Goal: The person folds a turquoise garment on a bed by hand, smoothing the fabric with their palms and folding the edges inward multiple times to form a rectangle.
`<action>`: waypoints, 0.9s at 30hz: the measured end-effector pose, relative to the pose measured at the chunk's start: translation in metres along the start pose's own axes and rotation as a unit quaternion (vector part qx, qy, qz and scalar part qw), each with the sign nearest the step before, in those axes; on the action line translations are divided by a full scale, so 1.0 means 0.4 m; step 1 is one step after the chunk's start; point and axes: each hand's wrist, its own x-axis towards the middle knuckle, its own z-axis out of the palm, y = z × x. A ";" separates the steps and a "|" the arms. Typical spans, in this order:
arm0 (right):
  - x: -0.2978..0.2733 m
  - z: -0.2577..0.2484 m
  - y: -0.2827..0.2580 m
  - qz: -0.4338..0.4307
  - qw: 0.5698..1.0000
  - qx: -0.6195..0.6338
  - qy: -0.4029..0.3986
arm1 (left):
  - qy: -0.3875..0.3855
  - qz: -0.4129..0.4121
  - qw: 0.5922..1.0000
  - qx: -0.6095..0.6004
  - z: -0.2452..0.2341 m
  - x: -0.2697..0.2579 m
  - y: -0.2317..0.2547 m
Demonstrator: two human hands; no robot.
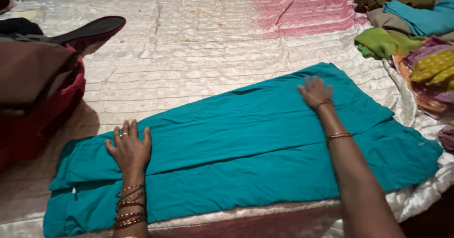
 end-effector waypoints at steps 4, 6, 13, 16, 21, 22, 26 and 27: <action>-0.051 -0.023 0.220 0.114 0.992 -0.049 0.022 | 0.001 0.003 1.000 -0.005 0.018 0.000 -0.010; -0.082 -0.040 0.285 0.186 0.978 -0.095 0.024 | -0.001 0.005 1.000 -0.011 0.026 0.000 -0.018; -0.189 -0.139 0.154 0.232 0.967 -0.094 -0.046 | 0.017 0.014 1.000 -0.015 0.035 -0.002 -0.023; -0.279 -0.096 -0.115 -0.051 0.985 -0.074 0.148 | 0.034 0.027 0.999 -0.015 0.035 -0.005 -0.028; -0.419 -0.041 -0.449 -0.227 0.971 0.043 -0.065 | 0.040 0.049 0.998 -0.022 0.035 -0.008 -0.037; -0.417 -0.042 -0.462 -0.227 0.972 0.036 -0.047 | 0.038 0.047 0.998 -0.021 0.032 -0.007 -0.038; -0.335 -0.055 -0.330 -0.140 0.990 0.025 0.006 | 0.035 0.048 0.998 -0.031 0.026 -0.008 -0.036; -0.313 -0.058 -0.268 -0.100 0.995 0.021 -0.003 | 0.032 0.046 0.998 -0.032 0.025 -0.008 -0.037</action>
